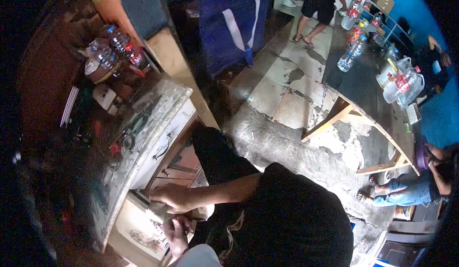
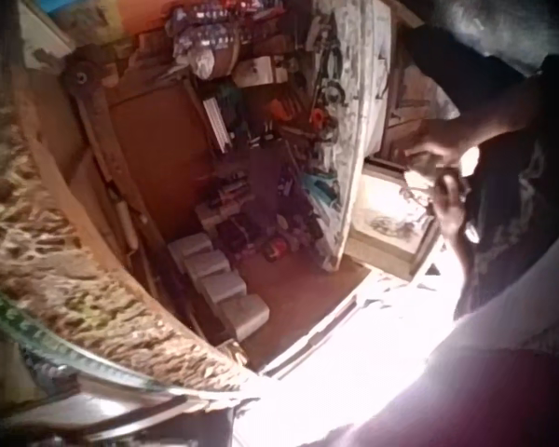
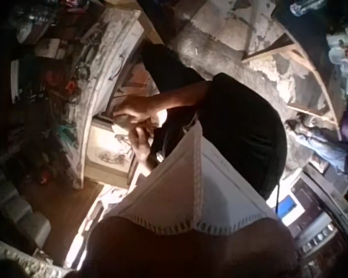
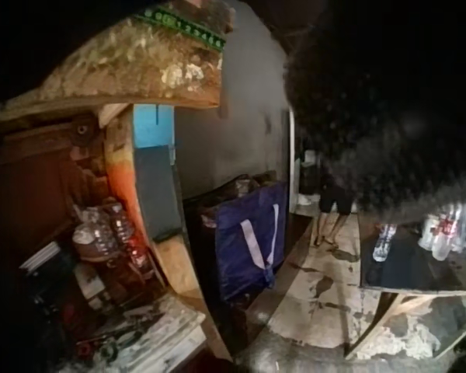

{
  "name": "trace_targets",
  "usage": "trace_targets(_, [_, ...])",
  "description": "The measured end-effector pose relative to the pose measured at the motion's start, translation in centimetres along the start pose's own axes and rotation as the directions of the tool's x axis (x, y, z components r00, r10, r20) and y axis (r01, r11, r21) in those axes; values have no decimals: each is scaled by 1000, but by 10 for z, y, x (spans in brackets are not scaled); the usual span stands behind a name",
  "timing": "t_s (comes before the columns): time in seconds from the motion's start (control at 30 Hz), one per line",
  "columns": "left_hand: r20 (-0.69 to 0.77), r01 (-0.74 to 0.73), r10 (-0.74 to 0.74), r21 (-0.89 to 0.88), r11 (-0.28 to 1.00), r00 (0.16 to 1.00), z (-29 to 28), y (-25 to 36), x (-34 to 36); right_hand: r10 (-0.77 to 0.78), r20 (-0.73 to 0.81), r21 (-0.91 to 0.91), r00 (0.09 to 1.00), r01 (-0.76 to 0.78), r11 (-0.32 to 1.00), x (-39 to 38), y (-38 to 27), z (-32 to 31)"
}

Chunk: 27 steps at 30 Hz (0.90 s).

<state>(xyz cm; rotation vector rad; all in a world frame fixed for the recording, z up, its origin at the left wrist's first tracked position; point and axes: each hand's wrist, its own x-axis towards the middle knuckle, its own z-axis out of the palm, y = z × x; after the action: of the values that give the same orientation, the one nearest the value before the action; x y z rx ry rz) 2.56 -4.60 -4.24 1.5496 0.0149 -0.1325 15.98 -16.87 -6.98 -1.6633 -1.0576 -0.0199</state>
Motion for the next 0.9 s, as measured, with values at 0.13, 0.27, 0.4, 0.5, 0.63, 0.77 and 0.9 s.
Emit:
trace_targets(0.13, [19,-9,9,-25,1000,1000,-11,10,-1,10,-53,67,999,-6,998,1,6,-5])
trace_targets(0.27, [43,8,-7,-26,1000,999,-30,17,-13,334,12,801,942,-209,561,13,18,-40])
trace_targets(0.4, [-329,-277,261,0,961,907,-26,14,-9,299,146,741,943,-305,598,22,-4,-57])
trace_targets(0.5, [-395,-320,315,56,946,863,-15,11,4,265,240,610,934,-358,707,18,-44,-23])
trace_targets(0.63, [-384,-355,369,110,928,846,5,12,12,449,161,331,879,-476,814,3,-71,22])
trace_targets(0.77, [-324,-328,404,265,907,855,-2,16,8,191,-12,357,981,-175,918,-1,-47,17])
trace_targets(0.9, [-300,-333,418,296,895,858,-16,9,6,107,365,221,925,-198,955,-5,-38,17])
